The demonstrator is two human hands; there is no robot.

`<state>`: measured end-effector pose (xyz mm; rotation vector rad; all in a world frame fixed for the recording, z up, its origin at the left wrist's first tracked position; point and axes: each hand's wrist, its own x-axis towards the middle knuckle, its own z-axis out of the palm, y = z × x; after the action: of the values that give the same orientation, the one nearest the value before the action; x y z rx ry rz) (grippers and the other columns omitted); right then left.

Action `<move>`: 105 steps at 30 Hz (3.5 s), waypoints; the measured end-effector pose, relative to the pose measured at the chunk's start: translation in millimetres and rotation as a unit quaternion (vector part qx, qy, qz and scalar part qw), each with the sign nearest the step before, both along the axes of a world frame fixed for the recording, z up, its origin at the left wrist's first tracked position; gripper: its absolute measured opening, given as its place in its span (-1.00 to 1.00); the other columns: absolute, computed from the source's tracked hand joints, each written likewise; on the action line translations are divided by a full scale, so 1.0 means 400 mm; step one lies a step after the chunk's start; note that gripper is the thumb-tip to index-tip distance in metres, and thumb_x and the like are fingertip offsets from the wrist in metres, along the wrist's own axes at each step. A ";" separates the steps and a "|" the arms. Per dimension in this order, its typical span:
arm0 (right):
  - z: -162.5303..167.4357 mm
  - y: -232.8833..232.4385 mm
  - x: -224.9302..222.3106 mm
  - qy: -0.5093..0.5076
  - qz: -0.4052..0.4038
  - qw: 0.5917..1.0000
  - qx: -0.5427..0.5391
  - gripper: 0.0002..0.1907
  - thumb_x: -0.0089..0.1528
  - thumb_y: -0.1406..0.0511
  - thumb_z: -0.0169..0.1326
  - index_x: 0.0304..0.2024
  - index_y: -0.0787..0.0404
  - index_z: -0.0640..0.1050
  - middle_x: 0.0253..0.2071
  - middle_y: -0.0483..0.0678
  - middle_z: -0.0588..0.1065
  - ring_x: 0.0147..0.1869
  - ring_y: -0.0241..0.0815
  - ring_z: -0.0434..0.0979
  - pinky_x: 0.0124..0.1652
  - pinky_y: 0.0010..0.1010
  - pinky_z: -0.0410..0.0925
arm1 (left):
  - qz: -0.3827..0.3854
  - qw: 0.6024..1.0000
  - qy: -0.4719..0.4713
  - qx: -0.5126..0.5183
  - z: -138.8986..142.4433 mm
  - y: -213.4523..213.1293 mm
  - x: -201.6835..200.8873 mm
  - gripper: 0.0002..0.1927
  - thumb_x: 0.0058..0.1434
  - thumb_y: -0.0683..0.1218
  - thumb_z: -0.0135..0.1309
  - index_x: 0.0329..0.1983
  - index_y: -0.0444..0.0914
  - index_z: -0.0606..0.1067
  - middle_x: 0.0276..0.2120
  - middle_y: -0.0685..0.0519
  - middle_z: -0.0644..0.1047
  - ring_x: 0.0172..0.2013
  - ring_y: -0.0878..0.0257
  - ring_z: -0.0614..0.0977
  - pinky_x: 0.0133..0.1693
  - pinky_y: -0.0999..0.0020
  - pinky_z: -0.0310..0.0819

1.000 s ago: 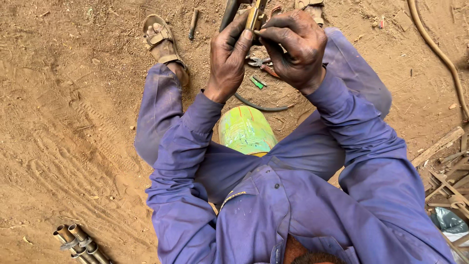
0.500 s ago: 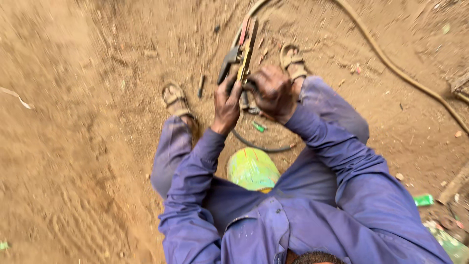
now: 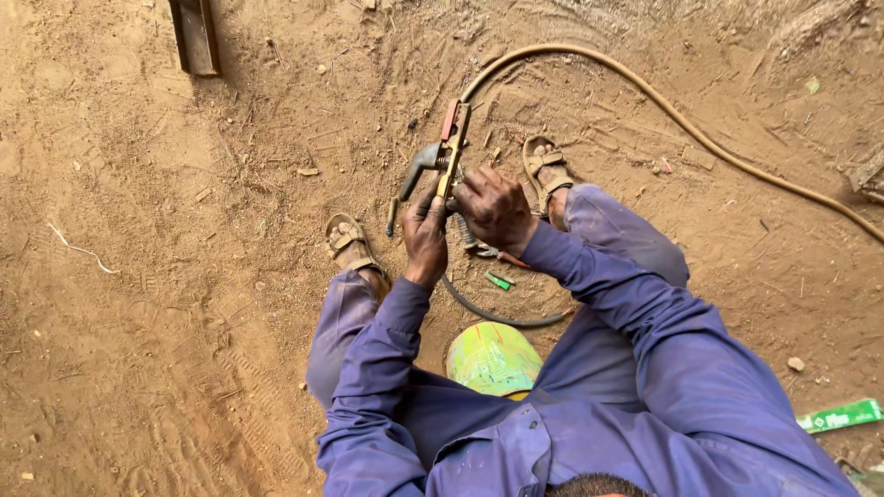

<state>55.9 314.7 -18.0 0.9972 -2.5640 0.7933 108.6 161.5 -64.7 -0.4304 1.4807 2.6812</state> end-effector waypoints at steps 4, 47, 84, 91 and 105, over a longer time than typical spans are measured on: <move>-0.003 -0.015 0.015 0.011 -0.019 0.999 0.024 -0.72 0.31 0.16 0.20 -0.23 0.27 0.57 -0.27 0.07 0.46 -0.30 -0.08 0.46 -0.44 -0.27 0.38 | 0.035 0.998 -0.025 0.037 -0.026 0.004 0.011 -0.65 0.47 -0.22 -0.08 0.26 -0.47 0.44 -0.03 -0.13 0.60 -0.11 0.20 0.65 0.00 0.34 0.61; -0.061 -0.020 0.035 -0.101 -0.056 0.991 -0.065 -0.53 0.51 0.06 -0.11 -0.35 0.23 0.48 -0.42 0.02 0.38 -0.42 -0.17 0.35 -0.44 -0.24 0.25 | 0.076 0.996 -0.046 0.013 -0.040 0.044 0.049 -0.62 0.45 -0.16 0.04 0.26 -0.44 0.46 0.02 -0.10 0.60 -0.03 0.20 0.64 0.08 0.30 0.58; -0.039 0.095 -0.012 -0.665 0.057 0.500 -0.552 -0.65 0.49 0.24 -0.01 0.28 0.26 0.44 0.15 -0.03 0.54 0.22 -0.14 0.59 0.28 -0.16 0.49 | 0.008 0.907 0.131 -0.400 0.068 0.072 0.062 -0.56 0.40 -0.10 0.20 0.30 -0.26 0.41 0.02 -0.10 0.62 -0.02 0.09 0.72 0.05 0.21 0.63; -0.027 0.129 -0.019 -0.645 0.070 0.600 -0.468 -0.63 0.52 0.22 0.02 0.26 0.35 0.47 0.11 -0.05 0.54 0.20 -0.25 0.54 0.25 -0.34 0.43 | -0.078 0.883 0.215 -0.410 0.092 0.020 0.036 -0.43 0.21 -0.16 0.30 0.28 -0.31 0.41 0.08 -0.18 0.58 0.05 0.01 0.68 0.11 0.16 0.61; -0.006 0.178 -0.042 -0.632 0.110 0.736 -0.219 -0.54 0.53 0.07 -0.01 0.20 0.34 0.49 -0.04 -0.08 0.50 0.01 -0.30 0.47 -0.02 -0.44 0.42 | -0.203 0.932 0.121 -0.275 0.092 0.020 0.054 -0.59 0.49 -0.15 0.10 0.36 -0.27 0.37 -0.24 -0.04 0.59 -0.29 0.17 0.66 -0.17 0.23 0.62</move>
<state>39.0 385.7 -20.4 0.6474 -2.8149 2.7564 130.1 169.6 -28.0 0.1953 2.1118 2.0310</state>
